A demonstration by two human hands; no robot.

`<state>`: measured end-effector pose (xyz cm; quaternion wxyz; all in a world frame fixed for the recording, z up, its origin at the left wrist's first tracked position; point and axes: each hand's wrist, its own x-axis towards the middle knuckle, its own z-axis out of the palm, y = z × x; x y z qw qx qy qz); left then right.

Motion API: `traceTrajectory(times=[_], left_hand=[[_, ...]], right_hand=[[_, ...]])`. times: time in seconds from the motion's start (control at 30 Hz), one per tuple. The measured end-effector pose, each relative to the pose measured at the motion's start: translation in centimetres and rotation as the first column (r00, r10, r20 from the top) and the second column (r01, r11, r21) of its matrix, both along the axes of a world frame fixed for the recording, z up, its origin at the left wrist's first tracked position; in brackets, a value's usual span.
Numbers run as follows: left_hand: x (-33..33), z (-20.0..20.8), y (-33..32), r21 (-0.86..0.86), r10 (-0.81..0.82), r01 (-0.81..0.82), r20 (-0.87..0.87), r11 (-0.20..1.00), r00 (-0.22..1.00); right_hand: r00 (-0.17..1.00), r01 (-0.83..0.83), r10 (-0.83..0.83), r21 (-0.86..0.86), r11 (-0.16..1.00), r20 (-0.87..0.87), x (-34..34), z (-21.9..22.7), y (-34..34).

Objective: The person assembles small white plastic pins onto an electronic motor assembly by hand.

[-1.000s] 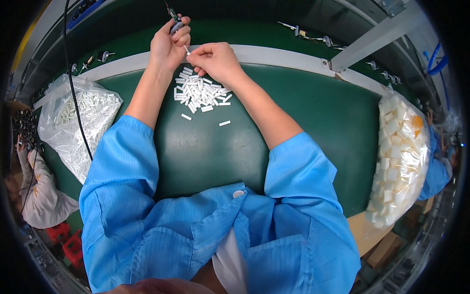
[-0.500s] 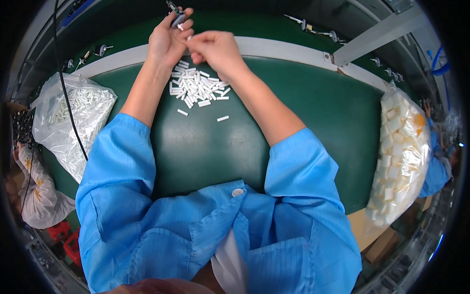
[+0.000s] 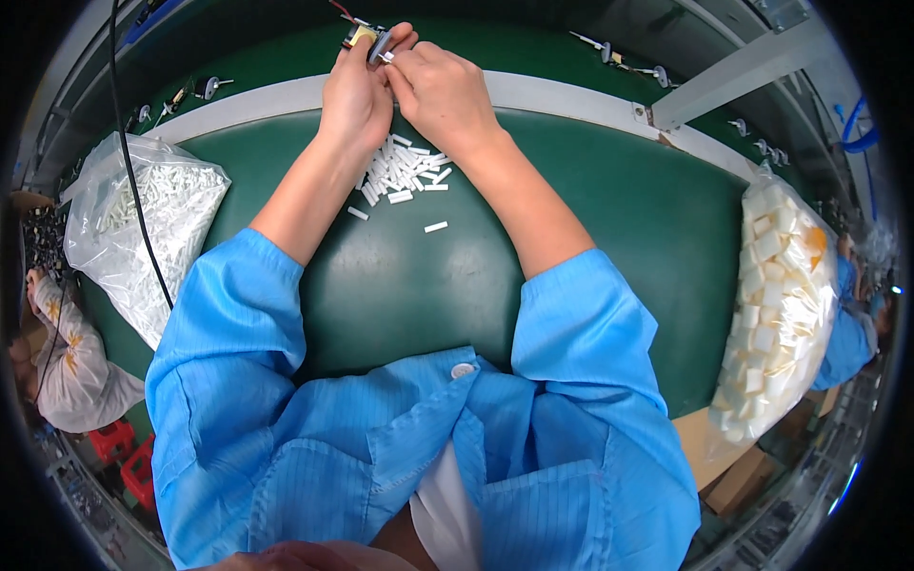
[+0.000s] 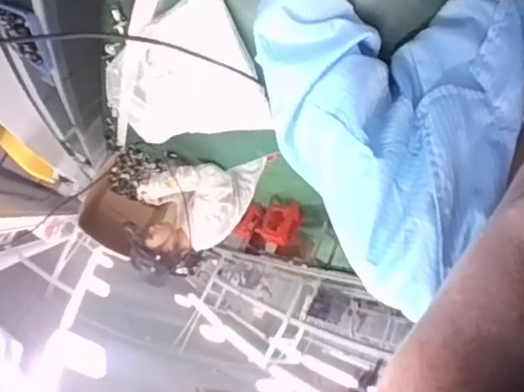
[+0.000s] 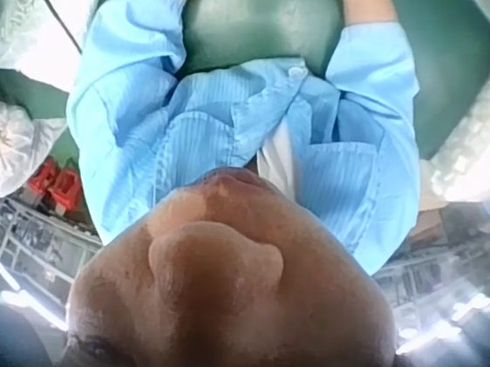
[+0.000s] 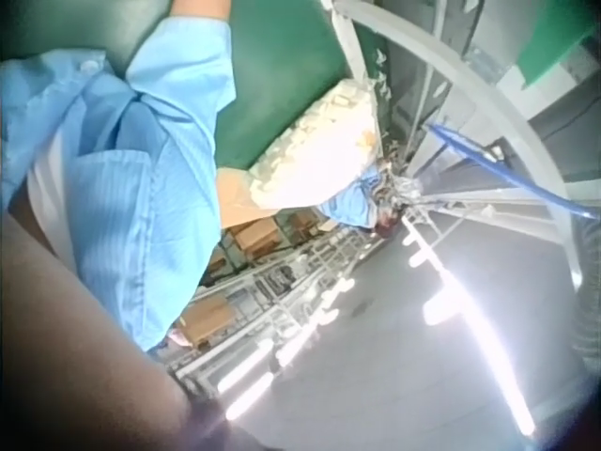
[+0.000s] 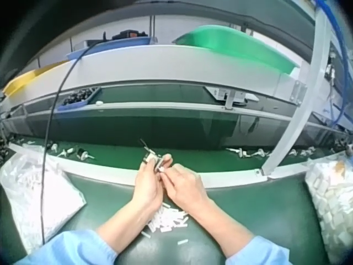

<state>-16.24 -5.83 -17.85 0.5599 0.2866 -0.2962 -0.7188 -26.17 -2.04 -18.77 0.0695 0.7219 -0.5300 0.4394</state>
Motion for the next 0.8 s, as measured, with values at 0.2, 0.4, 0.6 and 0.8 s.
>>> traceTrajectory(times=[0.2, 0.4, 0.6, 0.8], left_hand=[[1.8, 2.7, -6.7, -0.343, 0.054, 0.373, 0.794, 0.862, 0.606], [0.8, -1.8, -13.4, -0.154, 0.452, 0.708, 0.855, 0.689, -0.254], [2.1, -3.4, -12.0, -0.568, 0.692, 0.586, 0.722, 0.578, 0.017], [15.0, 2.7, -14.6, -0.419, 0.575, 0.394, 0.582, 0.818, -0.575]], right_hand=[[0.973, -0.059, -0.015, 0.310, 0.949, 0.231, -0.4, 1.8, -0.1], [0.979, -0.202, 0.199, 0.426, 0.882, 0.053, 2.5, 1.3, 1.1], [0.981, -0.097, 0.146, 0.326, 0.940, -0.127, 2.6, -0.7, 1.3], [0.966, -0.040, 0.145, 0.431, 0.902, -0.214, 3.1, 0.5, 1.5]])
